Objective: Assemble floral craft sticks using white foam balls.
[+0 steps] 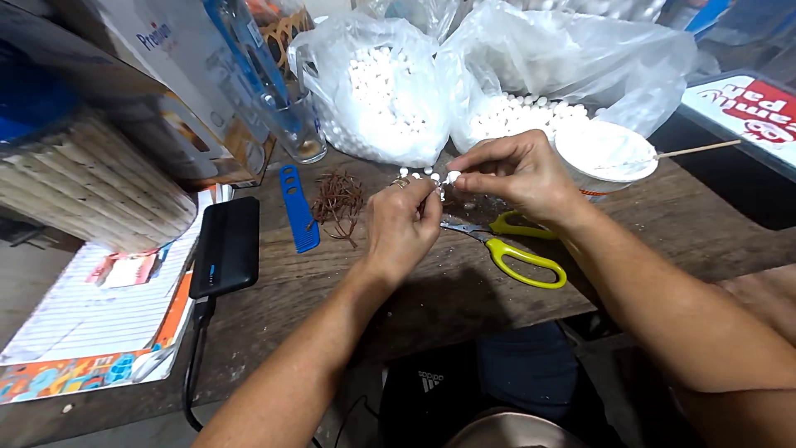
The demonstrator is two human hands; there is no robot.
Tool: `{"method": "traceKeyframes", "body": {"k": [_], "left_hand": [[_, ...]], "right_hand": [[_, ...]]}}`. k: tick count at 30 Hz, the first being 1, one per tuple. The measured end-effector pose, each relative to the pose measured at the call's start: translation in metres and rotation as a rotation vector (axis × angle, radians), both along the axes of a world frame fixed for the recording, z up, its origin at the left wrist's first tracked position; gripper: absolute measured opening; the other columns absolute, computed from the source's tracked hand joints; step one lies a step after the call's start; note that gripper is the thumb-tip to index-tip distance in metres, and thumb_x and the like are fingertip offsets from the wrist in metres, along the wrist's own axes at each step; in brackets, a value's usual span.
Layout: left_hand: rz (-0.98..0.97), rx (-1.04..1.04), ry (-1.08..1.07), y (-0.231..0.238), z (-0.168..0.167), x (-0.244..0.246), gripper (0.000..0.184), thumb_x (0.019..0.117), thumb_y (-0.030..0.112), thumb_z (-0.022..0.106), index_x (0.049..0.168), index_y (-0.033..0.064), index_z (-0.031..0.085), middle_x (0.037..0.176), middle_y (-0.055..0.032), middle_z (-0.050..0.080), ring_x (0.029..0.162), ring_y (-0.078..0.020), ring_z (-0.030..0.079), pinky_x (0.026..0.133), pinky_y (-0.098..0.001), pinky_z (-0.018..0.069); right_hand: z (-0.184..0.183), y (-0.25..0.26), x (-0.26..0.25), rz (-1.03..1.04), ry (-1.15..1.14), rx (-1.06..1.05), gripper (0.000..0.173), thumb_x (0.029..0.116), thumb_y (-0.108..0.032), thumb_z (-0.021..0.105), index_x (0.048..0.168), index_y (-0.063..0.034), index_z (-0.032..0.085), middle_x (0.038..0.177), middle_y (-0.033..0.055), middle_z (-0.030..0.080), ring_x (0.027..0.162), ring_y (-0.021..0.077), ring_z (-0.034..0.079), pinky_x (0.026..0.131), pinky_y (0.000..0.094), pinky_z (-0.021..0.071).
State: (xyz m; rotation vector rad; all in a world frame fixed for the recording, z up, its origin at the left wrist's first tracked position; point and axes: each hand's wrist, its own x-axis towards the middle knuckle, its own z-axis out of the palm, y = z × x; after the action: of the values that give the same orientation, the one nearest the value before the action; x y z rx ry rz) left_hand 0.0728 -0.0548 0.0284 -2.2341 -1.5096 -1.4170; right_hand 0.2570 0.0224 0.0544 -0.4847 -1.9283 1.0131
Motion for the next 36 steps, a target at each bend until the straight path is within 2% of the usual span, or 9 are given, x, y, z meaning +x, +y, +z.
{"method": "traceKeyframes", "body": {"k": [4,13,17,20,23,26,29,36], "left_hand": [[-0.003,0.011,0.02,-0.0005,-0.0007,0.0012,0.016,0.0931,0.004,0.06,0.086,0.0003,0.074,0.07,-0.0091,0.066,0.061,-0.014,0.062,0.056,-0.0274,0.0483],[0.001,0.028,0.051,-0.0007,-0.0014,0.0016,0.017,0.0926,0.004,0.059,0.084,-0.0002,0.073,0.068,-0.0097,0.064,0.061,-0.0165,0.061,0.056,-0.0301,0.0469],[0.006,-0.014,0.004,-0.001,0.0005,0.0018,0.016,0.0945,0.004,0.059,0.086,0.0001,0.072,0.069,-0.0081,0.064,0.06,-0.0115,0.059,0.056,-0.0247,0.047],[0.016,-0.026,-0.031,-0.0008,0.0027,0.0008,0.016,0.0957,0.005,0.06,0.085,0.0007,0.072,0.068,-0.0058,0.062,0.058,-0.0073,0.055,0.054,-0.0204,0.0439],[0.005,-0.02,-0.056,-0.0007,0.0034,0.0,0.016,0.0956,0.005,0.061,0.086,0.0,0.073,0.068,-0.0056,0.061,0.057,-0.0061,0.053,0.054,-0.0194,0.0424],[-0.019,-0.033,-0.106,-0.0011,0.0042,-0.0002,0.014,0.0959,0.005,0.062,0.09,-0.0001,0.073,0.067,-0.0041,0.061,0.055,-0.0037,0.051,0.052,-0.0174,0.0414],[-0.037,-0.049,-0.131,-0.0018,0.004,-0.0002,0.015,0.0972,0.005,0.06,0.09,-0.0002,0.072,0.067,-0.0031,0.059,0.055,-0.0023,0.051,0.052,-0.016,0.0411],[-0.011,0.02,-0.067,-0.0002,0.0002,0.0005,0.017,0.0941,0.003,0.058,0.085,-0.001,0.073,0.069,-0.0067,0.061,0.06,-0.008,0.055,0.055,-0.0208,0.0438]], "right_hand": [[0.0002,-0.001,-0.0003,0.001,0.007,0.053,0.017,0.0823,0.008,0.072,0.099,0.0029,0.074,0.097,0.0028,0.071,0.085,0.0,0.068,0.079,0.0148,0.0587],[-0.0025,0.0007,-0.0015,-0.003,-0.01,0.059,0.013,0.0844,0.004,0.073,0.098,0.0024,0.075,0.093,0.0015,0.072,0.08,-0.0016,0.067,0.075,0.0139,0.0577],[-0.003,0.0,-0.0015,0.006,0.009,0.007,0.012,0.0888,0.001,0.071,0.1,0.0034,0.074,0.091,0.0014,0.072,0.075,0.0014,0.069,0.072,0.0182,0.0609],[-0.0006,-0.0014,0.0004,0.001,-0.017,0.003,0.013,0.0917,-0.001,0.068,0.103,0.0029,0.074,0.093,0.0014,0.071,0.076,0.0011,0.069,0.073,0.0177,0.0608],[-0.0013,-0.0001,0.001,-0.001,-0.019,0.026,0.016,0.0901,0.001,0.068,0.105,0.0035,0.073,0.094,0.0017,0.072,0.079,0.0009,0.069,0.076,0.0176,0.0602],[-0.0015,-0.0006,-0.0003,-0.019,0.012,0.015,0.017,0.0863,0.005,0.07,0.103,0.0018,0.071,0.092,-0.0004,0.073,0.078,0.0005,0.069,0.076,0.0181,0.06],[-0.003,-0.0004,-0.0004,-0.003,0.032,0.067,0.018,0.0847,0.007,0.071,0.103,0.0034,0.07,0.099,0.0021,0.07,0.083,0.0008,0.068,0.078,0.017,0.06],[-0.0052,-0.0007,-0.0021,-0.003,0.025,0.157,0.014,0.0863,0.002,0.071,0.1,0.004,0.072,0.096,0.0022,0.069,0.082,-0.0016,0.066,0.076,0.0142,0.0579]]}}
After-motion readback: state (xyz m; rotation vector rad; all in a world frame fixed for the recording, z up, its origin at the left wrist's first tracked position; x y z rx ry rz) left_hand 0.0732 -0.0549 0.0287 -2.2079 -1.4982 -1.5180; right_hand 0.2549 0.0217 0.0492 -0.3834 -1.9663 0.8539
